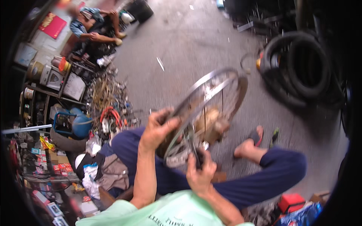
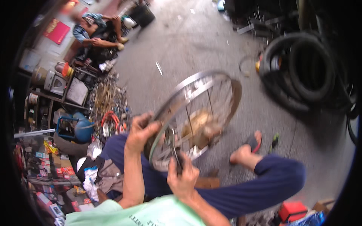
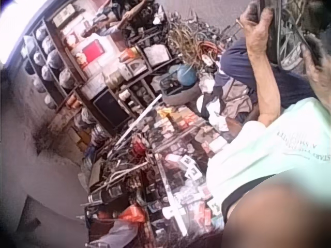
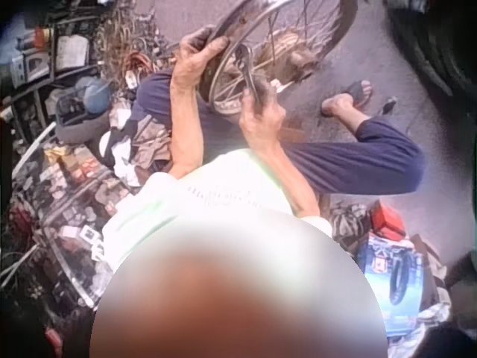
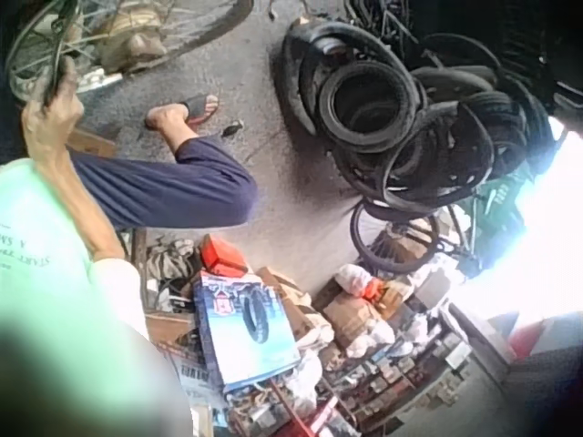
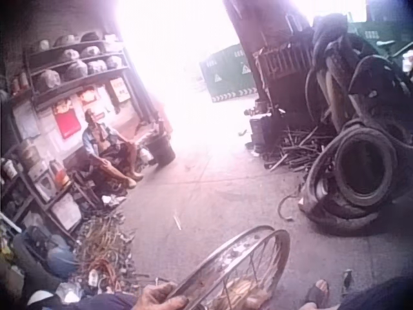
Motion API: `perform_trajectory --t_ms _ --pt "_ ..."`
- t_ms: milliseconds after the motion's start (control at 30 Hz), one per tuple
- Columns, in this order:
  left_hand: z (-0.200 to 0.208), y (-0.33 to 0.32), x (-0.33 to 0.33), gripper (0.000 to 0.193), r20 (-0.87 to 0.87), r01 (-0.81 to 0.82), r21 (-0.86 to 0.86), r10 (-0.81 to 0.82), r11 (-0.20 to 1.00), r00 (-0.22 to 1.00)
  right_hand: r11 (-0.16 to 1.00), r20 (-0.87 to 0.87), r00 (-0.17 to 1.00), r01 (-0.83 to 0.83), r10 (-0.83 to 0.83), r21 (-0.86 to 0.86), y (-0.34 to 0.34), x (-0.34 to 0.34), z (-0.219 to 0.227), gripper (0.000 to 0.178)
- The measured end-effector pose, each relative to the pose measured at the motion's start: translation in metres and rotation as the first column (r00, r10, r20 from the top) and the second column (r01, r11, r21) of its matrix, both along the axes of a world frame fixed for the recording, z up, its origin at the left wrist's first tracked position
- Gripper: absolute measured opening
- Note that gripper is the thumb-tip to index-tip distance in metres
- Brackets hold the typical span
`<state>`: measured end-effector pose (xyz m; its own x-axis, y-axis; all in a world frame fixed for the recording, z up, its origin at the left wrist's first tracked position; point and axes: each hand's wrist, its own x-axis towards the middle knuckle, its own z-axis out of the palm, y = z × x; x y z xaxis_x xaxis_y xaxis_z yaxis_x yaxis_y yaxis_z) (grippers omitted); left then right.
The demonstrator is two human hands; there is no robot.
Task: The person sits on the floor and uses a wrench to tighten the spokes of a bicycle wheel. They rotate the wheel and adjust multiple spokes around the rim.
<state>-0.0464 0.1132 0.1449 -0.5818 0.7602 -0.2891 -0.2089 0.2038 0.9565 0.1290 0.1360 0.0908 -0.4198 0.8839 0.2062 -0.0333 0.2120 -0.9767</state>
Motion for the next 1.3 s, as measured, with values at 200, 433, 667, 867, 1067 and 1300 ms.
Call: perform_trajectory --t_ms 200,433,667,867,1067,1300 --pt "-0.019 0.002 -0.015 0.033 -0.242 0.119 -0.004 -0.116 0.993 0.963 0.999 -0.001 1.000 0.020 -0.020 -0.048 0.007 -0.022 0.014 0.028" --pt "-0.046 -0.001 -0.026 0.037 -0.468 0.183 -0.036 -0.178 0.983 0.866 0.979 0.134 0.988 -0.048 0.076 -0.199 0.009 -0.013 0.015 0.028" --pt "0.006 0.010 -0.006 0.035 -0.372 0.240 -0.038 -0.237 0.970 0.897 0.639 0.104 0.661 -0.656 0.743 -0.401 0.176 0.006 0.034 0.030" --pt "-0.001 0.014 -0.007 0.028 -0.324 0.267 0.051 -0.237 0.962 0.916 0.312 -0.148 0.486 -0.736 0.861 -0.601 0.227 -0.014 0.002 0.026" --pt "-0.010 0.019 -0.012 0.027 -0.281 0.284 0.072 -0.253 0.956 0.926 0.473 0.120 0.517 -0.632 0.847 -0.614 0.224 -0.009 0.018 0.028" --pt "-0.010 0.012 -0.025 0.033 -0.458 0.323 0.035 -0.272 0.946 0.846 0.683 0.556 0.469 -0.678 0.686 -0.271 0.197 -0.032 0.084 0.032"
